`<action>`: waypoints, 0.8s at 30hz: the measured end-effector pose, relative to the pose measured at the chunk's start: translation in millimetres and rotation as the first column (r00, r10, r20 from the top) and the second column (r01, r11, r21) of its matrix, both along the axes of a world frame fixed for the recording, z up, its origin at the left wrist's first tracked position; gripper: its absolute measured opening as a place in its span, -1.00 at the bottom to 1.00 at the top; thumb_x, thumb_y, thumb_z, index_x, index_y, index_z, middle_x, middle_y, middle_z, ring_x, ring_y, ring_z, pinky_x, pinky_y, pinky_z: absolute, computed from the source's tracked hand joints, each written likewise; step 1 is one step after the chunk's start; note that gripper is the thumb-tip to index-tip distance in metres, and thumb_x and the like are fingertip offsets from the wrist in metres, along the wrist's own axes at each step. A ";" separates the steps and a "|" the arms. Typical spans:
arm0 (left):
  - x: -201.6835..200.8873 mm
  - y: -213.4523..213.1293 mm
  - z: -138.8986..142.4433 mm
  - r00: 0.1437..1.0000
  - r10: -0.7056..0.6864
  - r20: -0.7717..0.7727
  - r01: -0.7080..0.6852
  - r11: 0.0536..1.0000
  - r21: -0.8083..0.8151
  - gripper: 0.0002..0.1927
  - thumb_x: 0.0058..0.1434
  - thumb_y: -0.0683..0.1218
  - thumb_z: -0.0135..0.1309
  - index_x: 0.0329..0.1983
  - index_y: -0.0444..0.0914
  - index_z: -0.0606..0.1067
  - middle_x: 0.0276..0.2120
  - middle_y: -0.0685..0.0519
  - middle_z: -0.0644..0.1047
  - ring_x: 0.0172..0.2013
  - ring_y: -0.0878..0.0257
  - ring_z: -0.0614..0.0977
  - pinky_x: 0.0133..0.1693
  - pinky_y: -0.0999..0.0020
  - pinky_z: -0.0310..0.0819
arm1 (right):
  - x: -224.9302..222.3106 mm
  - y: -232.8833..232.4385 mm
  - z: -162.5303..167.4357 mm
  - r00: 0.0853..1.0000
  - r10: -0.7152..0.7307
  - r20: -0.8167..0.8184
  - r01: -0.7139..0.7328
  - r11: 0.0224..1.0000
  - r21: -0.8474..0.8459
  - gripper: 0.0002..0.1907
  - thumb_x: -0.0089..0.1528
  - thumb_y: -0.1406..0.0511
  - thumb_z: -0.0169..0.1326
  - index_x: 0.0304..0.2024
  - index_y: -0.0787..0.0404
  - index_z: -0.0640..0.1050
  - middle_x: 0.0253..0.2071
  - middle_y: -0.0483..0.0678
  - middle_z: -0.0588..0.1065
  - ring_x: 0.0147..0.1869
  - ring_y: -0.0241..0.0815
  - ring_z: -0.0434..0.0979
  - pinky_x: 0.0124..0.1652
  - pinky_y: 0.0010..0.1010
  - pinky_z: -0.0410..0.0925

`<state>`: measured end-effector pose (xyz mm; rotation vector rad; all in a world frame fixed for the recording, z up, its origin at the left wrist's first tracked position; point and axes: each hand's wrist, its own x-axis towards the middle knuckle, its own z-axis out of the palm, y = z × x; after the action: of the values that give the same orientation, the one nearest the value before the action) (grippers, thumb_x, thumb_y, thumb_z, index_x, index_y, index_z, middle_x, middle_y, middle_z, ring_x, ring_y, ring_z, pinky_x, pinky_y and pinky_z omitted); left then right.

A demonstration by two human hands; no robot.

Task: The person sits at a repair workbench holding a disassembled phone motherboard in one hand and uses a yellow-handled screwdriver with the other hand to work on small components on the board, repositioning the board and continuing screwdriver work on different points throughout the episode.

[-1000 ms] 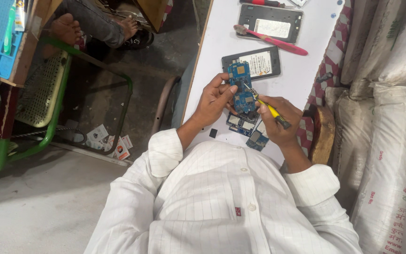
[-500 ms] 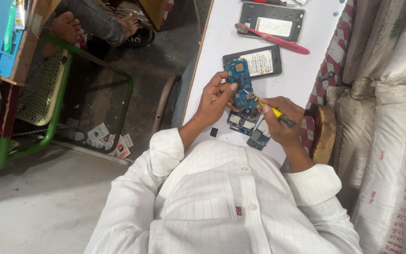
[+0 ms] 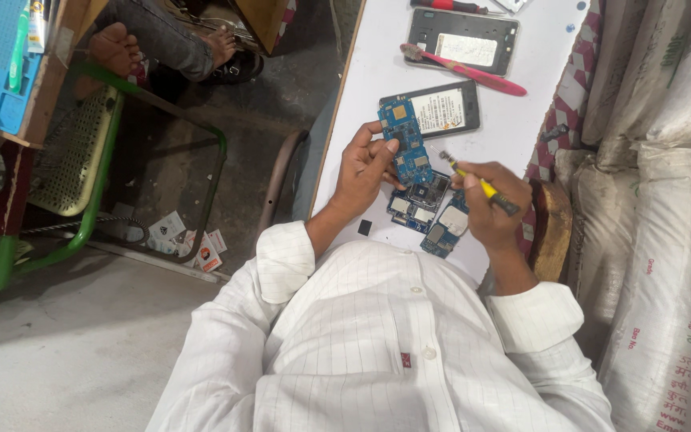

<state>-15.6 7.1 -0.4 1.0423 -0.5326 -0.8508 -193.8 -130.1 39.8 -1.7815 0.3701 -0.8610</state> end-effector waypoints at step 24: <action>-6.8 -5.4 -13.8 0.995 0.057 0.077 -0.056 0.998 -0.023 -0.62 0.49 -0.12 -0.04 0.29 -0.36 0.25 -0.22 -0.02 0.63 -0.36 0.38 0.66 -0.41 0.52 0.61 | -0.2 0.2 3.4 0.995 0.017 -0.095 -0.024 0.997 -0.080 -0.86 0.31 0.46 0.05 -0.16 0.42 0.62 -0.32 0.06 0.61 -0.24 -0.23 0.67 -0.21 -0.50 0.49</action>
<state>-22.4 1.6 -14.2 1.0695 -0.5734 -0.7562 -194.0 -129.9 43.3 -1.9019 0.3817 -0.7890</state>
